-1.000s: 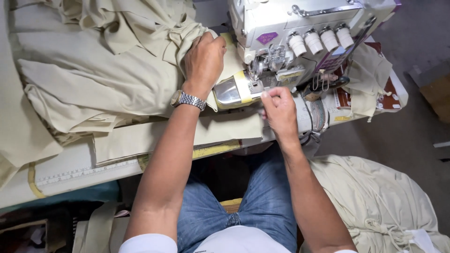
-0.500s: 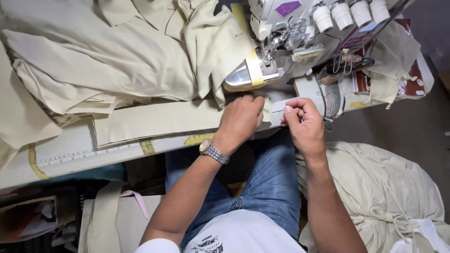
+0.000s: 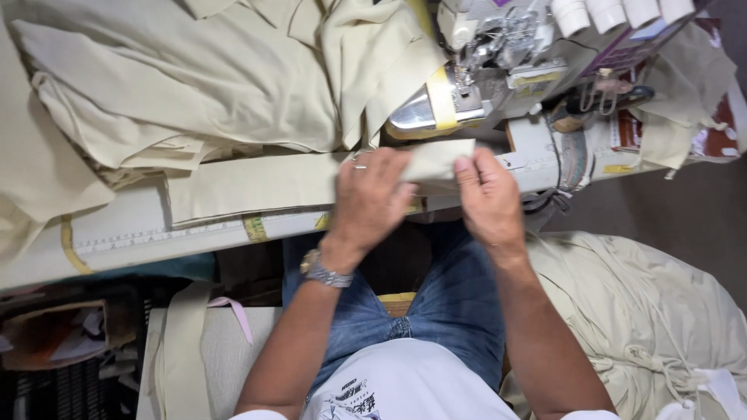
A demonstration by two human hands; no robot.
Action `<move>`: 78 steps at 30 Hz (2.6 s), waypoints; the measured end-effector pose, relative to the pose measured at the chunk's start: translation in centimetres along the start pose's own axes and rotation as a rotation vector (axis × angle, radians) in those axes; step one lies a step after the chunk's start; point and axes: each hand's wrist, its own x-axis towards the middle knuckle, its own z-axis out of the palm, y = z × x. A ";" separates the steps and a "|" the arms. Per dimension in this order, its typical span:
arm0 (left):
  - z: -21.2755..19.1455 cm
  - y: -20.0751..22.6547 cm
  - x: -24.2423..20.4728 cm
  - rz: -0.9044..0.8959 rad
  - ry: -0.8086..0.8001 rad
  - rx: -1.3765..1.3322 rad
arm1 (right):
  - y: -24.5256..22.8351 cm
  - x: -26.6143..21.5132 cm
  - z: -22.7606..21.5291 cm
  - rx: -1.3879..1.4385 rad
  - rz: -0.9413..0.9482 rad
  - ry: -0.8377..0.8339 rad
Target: Organizing and folding small strips of beige fabric on a sewing machine table in preparation for sewing.
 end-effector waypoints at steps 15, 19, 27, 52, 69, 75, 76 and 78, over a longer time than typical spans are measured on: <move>-15.3 -7.7 -8.2 -0.335 0.727 -1.409 | -0.3 -0.6 -1.6 0.202 0.052 -0.078; -9.2 1.5 -1.2 -0.407 0.196 -1.598 | -4.6 -2.0 -0.6 0.163 -0.003 -0.192; -5.2 6.4 2.2 -0.441 -0.214 -0.854 | -6.7 -3.2 -1.7 0.165 -0.053 -0.226; -2.6 4.1 9.0 -0.033 -0.135 -0.261 | -3.5 1.5 -1.4 0.435 0.131 0.022; -0.5 0.7 13.8 0.026 -0.156 0.189 | -0.4 6.0 0.3 0.620 0.077 0.127; 0.1 -1.9 16.7 0.041 -0.126 0.229 | -4.0 7.0 -0.6 0.350 0.153 0.160; 0.4 -2.4 17.1 0.001 -0.117 0.255 | -4.1 6.9 -0.7 0.331 0.153 0.145; 0.8 -3.6 18.0 -0.041 -0.106 0.278 | -4.0 6.8 -0.7 0.310 0.153 0.128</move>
